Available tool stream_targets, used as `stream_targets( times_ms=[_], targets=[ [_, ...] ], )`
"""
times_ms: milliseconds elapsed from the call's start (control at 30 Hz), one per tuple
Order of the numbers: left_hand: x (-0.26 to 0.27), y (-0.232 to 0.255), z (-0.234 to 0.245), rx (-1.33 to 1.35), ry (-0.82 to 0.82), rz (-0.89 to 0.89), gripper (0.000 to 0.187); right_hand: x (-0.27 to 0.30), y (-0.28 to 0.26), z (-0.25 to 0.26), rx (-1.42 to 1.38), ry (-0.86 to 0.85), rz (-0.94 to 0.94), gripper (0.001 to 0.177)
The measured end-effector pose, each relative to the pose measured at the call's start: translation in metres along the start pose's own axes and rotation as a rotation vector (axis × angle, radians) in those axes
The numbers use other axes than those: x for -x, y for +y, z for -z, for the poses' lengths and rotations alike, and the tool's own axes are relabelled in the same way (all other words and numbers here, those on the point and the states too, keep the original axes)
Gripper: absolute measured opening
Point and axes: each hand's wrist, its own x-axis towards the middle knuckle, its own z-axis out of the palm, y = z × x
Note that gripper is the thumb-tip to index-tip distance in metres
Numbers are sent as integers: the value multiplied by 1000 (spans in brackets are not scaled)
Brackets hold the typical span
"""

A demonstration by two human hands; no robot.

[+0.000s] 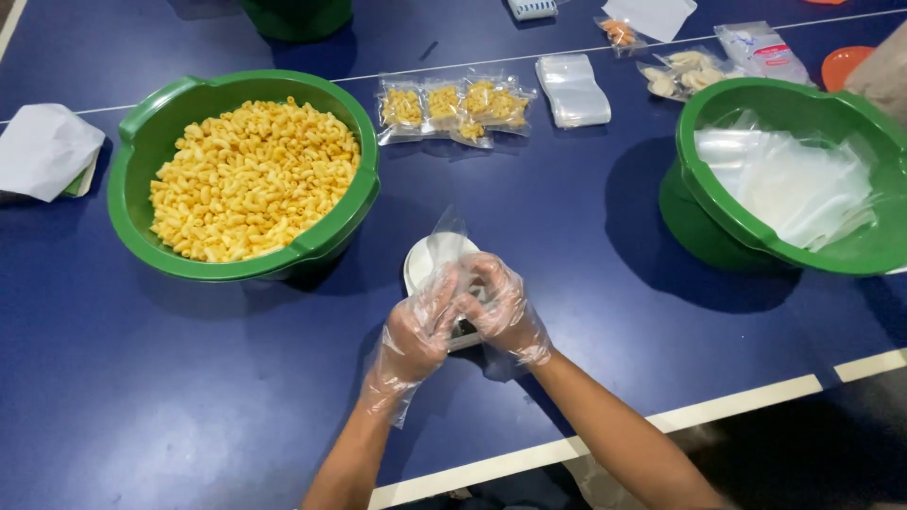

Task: The person wears plastic gloves while putting snacks into small plastic bags, weighing them on a digital scale, and sealing the bags.

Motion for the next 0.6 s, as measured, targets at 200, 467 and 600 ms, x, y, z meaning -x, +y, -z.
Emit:
stream_targets(
  times_ms=[200, 467, 600],
  targets=[
    [-1, 0, 1, 52, 29, 219, 34, -14, -29, 1, 10, -15, 36, 34],
    [18, -33, -5, -72, 106, -124, 31, -4, -20, 4, -8, -59, -28, 26],
    [30, -43, -17, -161, 172, -96, 41, -9, -26, 3, 12, -14, 49, 19]
  ],
)
